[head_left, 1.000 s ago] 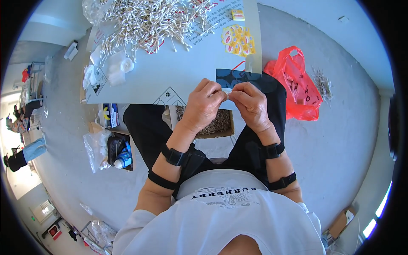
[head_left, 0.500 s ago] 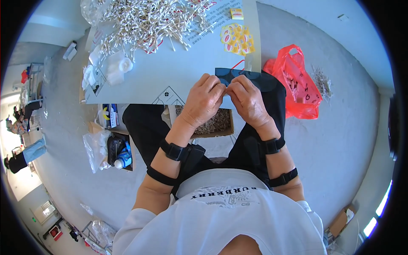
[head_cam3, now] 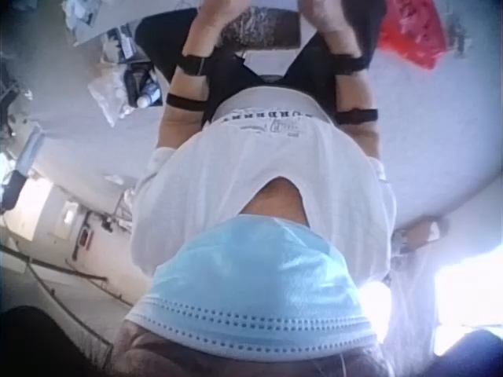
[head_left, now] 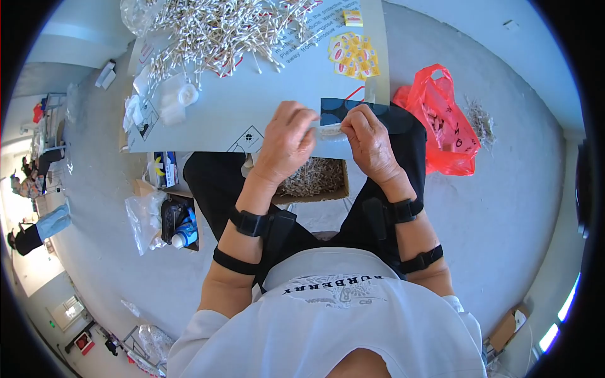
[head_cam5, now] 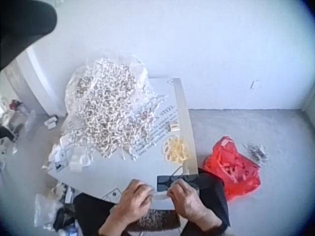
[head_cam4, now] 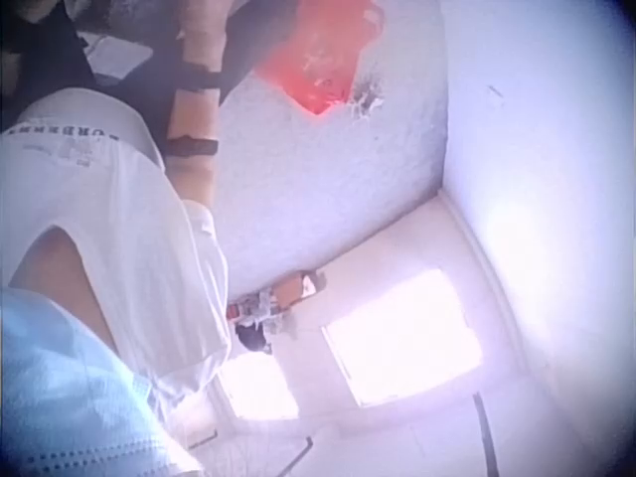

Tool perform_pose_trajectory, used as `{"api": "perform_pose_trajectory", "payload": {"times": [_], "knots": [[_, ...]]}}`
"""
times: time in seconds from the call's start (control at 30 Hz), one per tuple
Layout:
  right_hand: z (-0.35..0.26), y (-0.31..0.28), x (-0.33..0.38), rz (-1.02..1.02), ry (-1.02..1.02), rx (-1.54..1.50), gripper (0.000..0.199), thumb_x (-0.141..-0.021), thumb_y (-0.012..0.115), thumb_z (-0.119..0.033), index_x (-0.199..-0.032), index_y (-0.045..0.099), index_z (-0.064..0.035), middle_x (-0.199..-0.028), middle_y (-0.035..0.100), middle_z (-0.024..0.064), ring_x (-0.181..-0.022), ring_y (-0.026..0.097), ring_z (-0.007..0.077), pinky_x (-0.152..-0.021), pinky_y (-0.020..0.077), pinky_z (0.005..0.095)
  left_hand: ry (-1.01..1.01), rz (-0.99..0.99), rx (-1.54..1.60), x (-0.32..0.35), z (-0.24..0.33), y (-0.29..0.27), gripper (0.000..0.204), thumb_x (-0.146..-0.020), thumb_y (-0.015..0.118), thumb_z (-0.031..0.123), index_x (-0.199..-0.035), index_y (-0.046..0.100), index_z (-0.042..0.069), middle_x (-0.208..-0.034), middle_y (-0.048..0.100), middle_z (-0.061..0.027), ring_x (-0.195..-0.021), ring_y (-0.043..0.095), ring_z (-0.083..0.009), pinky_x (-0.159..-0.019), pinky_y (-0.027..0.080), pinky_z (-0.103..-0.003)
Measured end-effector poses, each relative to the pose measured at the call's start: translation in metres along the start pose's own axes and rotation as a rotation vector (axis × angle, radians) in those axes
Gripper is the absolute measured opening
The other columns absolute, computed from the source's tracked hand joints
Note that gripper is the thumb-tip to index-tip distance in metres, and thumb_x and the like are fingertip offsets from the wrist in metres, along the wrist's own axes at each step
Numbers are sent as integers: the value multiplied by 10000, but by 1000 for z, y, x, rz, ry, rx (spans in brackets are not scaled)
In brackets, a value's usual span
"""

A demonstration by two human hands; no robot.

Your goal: Organizing cotton swabs into bundles and placing them into small plastic packages.

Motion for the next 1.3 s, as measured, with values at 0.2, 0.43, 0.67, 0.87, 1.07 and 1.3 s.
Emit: {"api": "perform_pose_trajectory", "payload": {"times": [0.2,0.43,0.67,0.87,1.07,1.3], "knots": [[-2,-6,-1,12,14,-106,170,-762,639,72,-841,508,-3,-843,524,130,-755,590,348,-648,503,407,43,-98,85,0,1,18,199,-692,660,-97,-814,545,10,-848,542,-81,-799,551,-294,-677,474,-389],[2,-12,-2,-102,18,-20,162,-767,606,105,-864,519,9,-864,556,132,-736,590,310,-654,506,340,51,-230,-50,-6,7,19,152,-732,625,-57,-798,510,15,-821,512,-93,-836,539,-304,-708,470,-404],[11,-16,4,-39,141,-196,157,-769,615,80,-896,564,3,-807,550,116,-645,574,261,-584,469,324,-26,-206,91,-3,7,24,147,-741,623,-52,-811,512,14,-835,513,-105,-839,541,-301,-725,476,-378],[10,8,18,78,534,-596,110,-830,715,-15,-932,675,-11,-768,571,-18,-642,468,21,-544,381,196,-563,-100,626,14,5,44,128,-787,704,31,-850,600,-8,-807,575,-52,-722,557,-154,-670,470,-299],[7,14,28,110,656,-701,56,-852,726,-48,-876,688,-15,-654,551,-50,-602,464,10,-516,359,172,-724,-31,800,31,-2,53,121,-774,742,45,-836,664,-22,-788,602,-24,-733,529,-88,-655,451,-250],[14,8,30,89,584,-820,40,-875,685,-16,-912,693,-1,-714,592,0,-629,575,56,-544,462,194,-675,25,1122,36,-6,51,79,-822,649,-43,-891,680,-22,-932,617,-60,-793,604,-136,-661,534,-285]]}}
Point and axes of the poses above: each hand's wrist, its own x-axis away from the middle knuckle, its own y-axis out of the palm, z = x × y, the point moved 2 cm from there along -x, towards the middle knuckle
